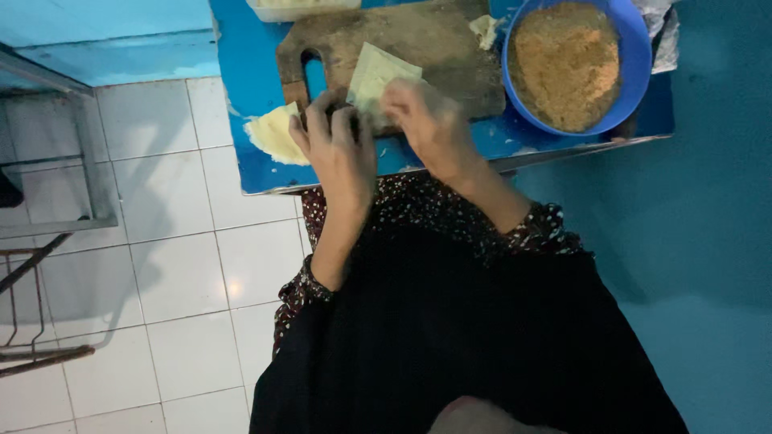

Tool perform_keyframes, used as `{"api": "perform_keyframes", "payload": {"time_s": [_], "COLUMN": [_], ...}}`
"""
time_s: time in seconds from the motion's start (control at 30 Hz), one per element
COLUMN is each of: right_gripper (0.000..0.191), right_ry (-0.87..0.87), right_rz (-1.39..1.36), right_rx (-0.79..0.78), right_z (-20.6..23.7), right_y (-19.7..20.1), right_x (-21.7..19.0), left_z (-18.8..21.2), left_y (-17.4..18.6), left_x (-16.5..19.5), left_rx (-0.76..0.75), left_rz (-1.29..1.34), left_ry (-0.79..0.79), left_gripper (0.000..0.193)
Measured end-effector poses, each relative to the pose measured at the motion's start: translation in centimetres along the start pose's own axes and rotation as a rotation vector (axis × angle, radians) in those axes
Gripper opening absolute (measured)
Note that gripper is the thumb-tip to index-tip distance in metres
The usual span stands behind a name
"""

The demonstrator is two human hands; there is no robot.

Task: The person folds thin triangular pastry wrappers on a wooden cutting board, pressing and creasing each piece by hand and setting folded pieces aside. They repeatedly take new wrappers from a stack and work pieces one at a time next to a blue bowl of brown filling.

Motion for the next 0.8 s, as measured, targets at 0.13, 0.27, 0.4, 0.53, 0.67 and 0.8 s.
{"api": "perform_keyframes", "payload": {"time_s": [0.13,0.27,0.4,0.53,0.67,0.8], "right_gripper": [0.037,0.026,0.017,0.014,0.022,0.028], "right_ry": [0.131,-0.058,-0.152,-0.179,-0.280,-0.224], "right_rz": [0.205,0.285,0.334,0.273,0.022,0.135], "right_rx": [0.022,0.086,-0.012,-0.001,-0.022,0.022], "right_z": [0.0,-0.5,0.7,1.0,0.4,-0.5], "right_y": [0.3,3.0,3.4,3.0,2.5,2.9], "right_x": [-1.8,0.5,1.7,2.0,2.7,2.0], "left_z": [-0.2,-0.8,-1.4,-1.4,-1.5,-1.8], "left_y": [0.1,0.5,0.7,0.4,0.1,-0.3], "left_x": [0.5,1.1,1.5,2.1,1.8,1.4], "left_rx": [0.000,0.000,-0.041,-0.103,-0.087,-0.049], "left_rz": [0.008,0.044,0.076,0.088,0.105,0.171], "left_ry": [-0.003,0.002,-0.007,-0.046,-0.062,-0.034], "left_gripper": [0.014,0.013,0.014,0.014,0.017,0.020]}}
Point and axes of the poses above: each hand's wrist, its own z-axis away from the middle knuckle, its own y-axis out of the back of the hand, x = y × z, the point moved 8 cm from there along -z, towards the middle knuckle
